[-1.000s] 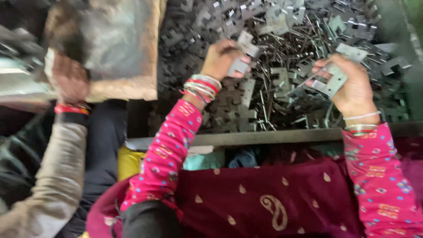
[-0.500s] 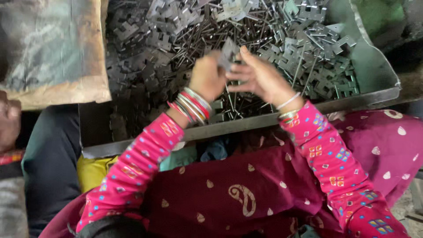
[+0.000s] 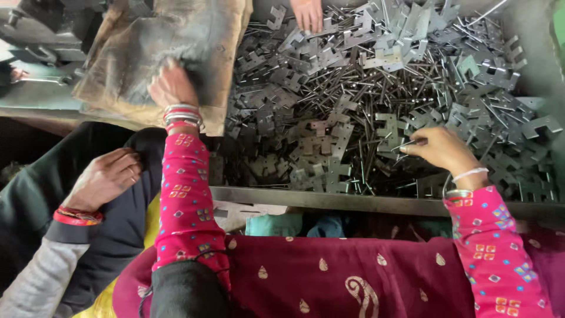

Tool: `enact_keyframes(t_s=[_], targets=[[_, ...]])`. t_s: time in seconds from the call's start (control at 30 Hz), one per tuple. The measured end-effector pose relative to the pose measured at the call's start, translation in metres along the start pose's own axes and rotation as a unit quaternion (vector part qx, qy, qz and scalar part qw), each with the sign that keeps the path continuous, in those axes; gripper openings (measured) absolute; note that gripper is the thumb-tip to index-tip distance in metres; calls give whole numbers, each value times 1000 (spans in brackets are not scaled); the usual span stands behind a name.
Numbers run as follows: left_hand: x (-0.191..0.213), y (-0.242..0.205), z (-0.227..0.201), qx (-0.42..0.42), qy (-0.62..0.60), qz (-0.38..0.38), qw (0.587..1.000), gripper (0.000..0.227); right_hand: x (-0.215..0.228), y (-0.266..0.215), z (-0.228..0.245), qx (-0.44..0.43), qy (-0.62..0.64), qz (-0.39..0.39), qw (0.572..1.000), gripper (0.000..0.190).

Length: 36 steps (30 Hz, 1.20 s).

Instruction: The person sits on the floor and repeatedly picks up small metal brackets and pins from a large bin, inserts the pins into the brackets, and places the assembled units back into the bin. The task continues throughout the clip with no visible change in the overall pile.

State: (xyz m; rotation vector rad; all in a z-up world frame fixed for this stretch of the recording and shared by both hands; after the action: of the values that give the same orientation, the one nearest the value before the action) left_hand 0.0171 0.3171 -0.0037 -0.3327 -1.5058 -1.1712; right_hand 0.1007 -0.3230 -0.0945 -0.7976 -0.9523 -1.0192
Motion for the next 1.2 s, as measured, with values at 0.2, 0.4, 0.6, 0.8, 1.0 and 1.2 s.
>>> enact_keyframes(t_s=[0.2, 0.4, 0.6, 0.8, 1.0, 1.2], targets=[[16, 7, -53, -2, 64, -198, 978, 86, 3, -4, 16, -8, -35, 9, 999, 35], [85, -27, -182, -234, -236, -132, 934, 19, 43, -35, 28, 24, 96, -95, 991, 23], [97, -119, -268, -377, -282, 180, 864, 46, 98, -52, 25, 50, 609, -115, 784, 17], [77, -195, -298, -489, -202, 363, 767, 34, 99, -60, 50, 14, 800, -33, 599, 24], [67, -176, -300, -476, -243, 355, 767, 17, 32, -50, 91, -23, 598, 40, 800, 24], [77, -129, -275, -443, -427, 189, 766, 8, -54, -50, 117, -9, -158, 155, 975, 48]])
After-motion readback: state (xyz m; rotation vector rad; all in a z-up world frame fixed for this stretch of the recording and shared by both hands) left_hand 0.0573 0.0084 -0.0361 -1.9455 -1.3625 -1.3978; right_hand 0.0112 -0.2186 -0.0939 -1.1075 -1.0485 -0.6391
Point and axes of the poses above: each hand's wrist, its own y-axis towards the middle knuckle, its own x-axis out of the back of the hand, z = x × y, the point moved 5 cm from there along y, towards the middle knuckle, and after that the axes turned 6 degrees about -x, right-handed, at the moved point
